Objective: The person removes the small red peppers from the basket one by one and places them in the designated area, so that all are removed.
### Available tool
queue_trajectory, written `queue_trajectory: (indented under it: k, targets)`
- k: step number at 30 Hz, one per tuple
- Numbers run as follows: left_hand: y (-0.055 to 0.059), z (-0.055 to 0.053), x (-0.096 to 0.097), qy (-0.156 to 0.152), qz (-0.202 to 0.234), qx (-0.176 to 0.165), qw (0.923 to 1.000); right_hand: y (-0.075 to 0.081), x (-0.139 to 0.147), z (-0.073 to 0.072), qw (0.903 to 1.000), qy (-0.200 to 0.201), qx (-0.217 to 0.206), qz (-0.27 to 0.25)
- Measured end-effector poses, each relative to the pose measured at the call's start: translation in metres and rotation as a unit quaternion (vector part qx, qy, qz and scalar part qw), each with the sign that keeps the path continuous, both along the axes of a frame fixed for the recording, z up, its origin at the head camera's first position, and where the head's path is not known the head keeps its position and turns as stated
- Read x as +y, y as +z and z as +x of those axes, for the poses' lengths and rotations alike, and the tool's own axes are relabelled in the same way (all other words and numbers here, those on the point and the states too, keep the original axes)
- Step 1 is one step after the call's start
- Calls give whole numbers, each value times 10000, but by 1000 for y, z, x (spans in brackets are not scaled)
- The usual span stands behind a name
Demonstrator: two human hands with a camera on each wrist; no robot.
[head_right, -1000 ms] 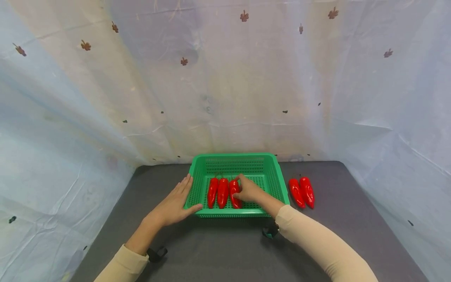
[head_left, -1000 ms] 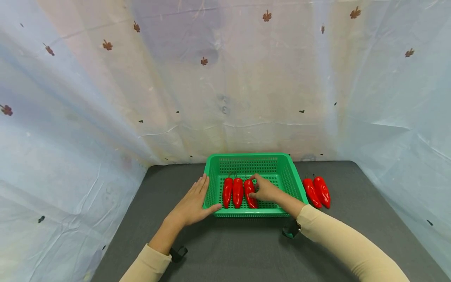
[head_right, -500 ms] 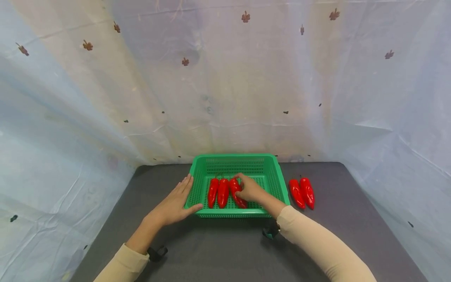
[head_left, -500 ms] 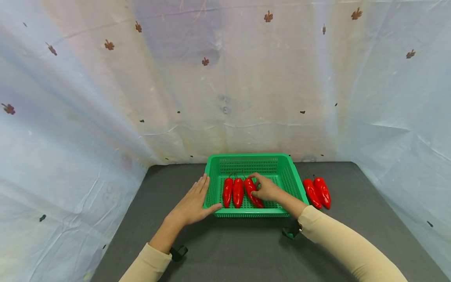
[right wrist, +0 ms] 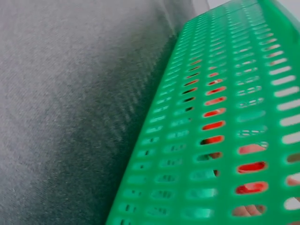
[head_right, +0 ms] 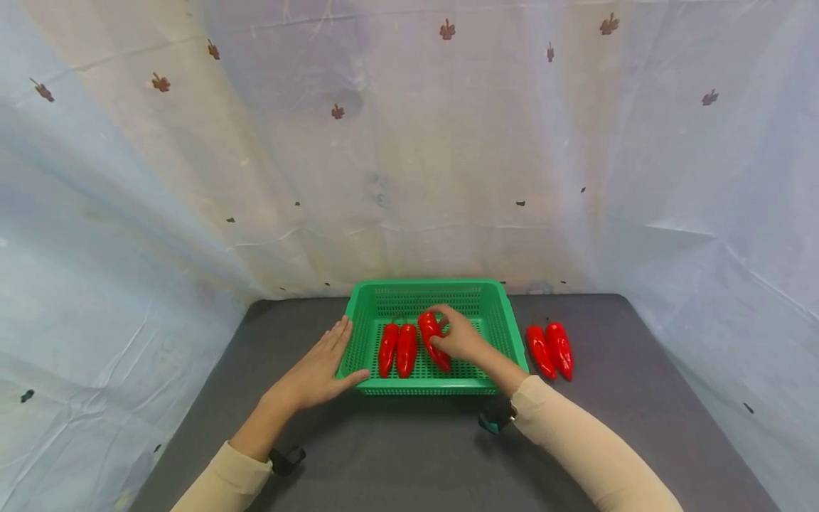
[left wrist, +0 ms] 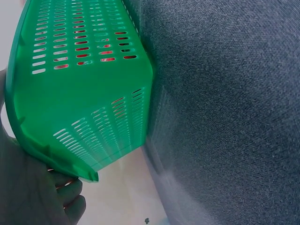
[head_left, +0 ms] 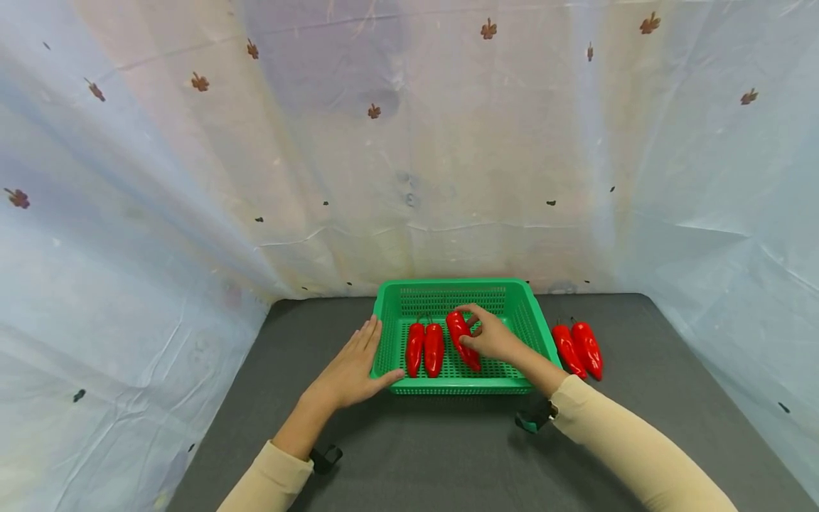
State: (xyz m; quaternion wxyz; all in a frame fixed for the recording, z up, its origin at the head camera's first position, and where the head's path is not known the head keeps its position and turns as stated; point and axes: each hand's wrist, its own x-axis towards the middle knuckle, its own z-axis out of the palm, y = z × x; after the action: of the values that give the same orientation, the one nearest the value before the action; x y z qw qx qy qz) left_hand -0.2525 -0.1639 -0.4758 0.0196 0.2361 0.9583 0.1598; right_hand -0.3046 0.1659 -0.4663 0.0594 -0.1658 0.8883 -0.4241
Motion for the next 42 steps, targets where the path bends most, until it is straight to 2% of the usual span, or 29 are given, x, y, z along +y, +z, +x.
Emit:
queue_trajectory:
  k: [10,21,27,36,42]
  targets:
    - [1,1,1,-26,25,34,10000,19,16,7,9991,-160,353,-184]
    - [-2,0,0,-14,68,34,10000,36,44,16,9964,-155,700,-446]
    - [-2,0,0,-25,83,43,10000,47,60,23,9952,-288,844,-396]
    - [-1,-1,0,-19,53,44,10000,52,83,27,9939,-583,870,-339]
    - [0,0,1,-22,102,26,9999,54,96,32,9919,-657,1040,-312]
